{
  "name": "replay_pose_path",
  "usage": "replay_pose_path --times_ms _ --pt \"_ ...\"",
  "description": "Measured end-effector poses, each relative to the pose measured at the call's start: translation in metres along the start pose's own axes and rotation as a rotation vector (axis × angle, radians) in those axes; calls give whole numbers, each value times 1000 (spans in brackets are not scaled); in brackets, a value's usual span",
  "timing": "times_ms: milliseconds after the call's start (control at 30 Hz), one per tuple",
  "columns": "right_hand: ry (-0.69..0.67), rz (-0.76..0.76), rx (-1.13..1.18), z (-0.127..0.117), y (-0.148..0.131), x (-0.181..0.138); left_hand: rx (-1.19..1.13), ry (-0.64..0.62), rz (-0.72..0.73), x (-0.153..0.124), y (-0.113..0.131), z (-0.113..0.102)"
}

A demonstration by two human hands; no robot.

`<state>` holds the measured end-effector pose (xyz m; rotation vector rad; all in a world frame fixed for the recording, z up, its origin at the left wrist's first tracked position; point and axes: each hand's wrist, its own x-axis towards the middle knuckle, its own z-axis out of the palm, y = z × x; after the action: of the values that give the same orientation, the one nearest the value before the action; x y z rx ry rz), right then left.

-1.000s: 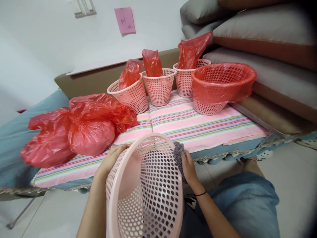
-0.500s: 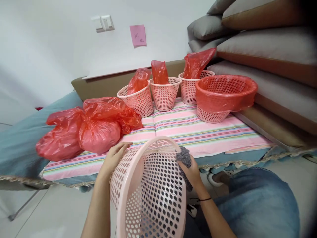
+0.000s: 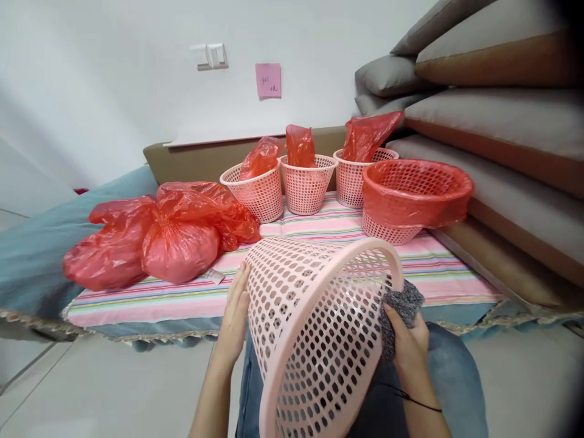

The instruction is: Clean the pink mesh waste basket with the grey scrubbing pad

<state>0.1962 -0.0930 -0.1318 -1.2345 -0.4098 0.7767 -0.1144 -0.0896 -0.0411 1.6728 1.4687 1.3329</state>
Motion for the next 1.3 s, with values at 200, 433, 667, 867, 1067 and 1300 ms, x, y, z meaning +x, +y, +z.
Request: replay_pose_path --times_ms 200,433,667,867,1067,1300 --pt "151 -87 12 3 7 4 -145 -71 50 -27 41 19" --pt "222 -25 -16 6 25 14 186 25 169 -25 39 43" --pt "201 -20 -72 14 46 17 495 340 770 -43 49 89" --pt "103 -37 -133 30 39 4 739 -306 132 2 30 150" --pt "82 -106 -140 38 33 -6 793 -442 -273 51 -14 174" --pt "47 -105 -217 48 42 -13 615 -540 -290 81 -49 194"
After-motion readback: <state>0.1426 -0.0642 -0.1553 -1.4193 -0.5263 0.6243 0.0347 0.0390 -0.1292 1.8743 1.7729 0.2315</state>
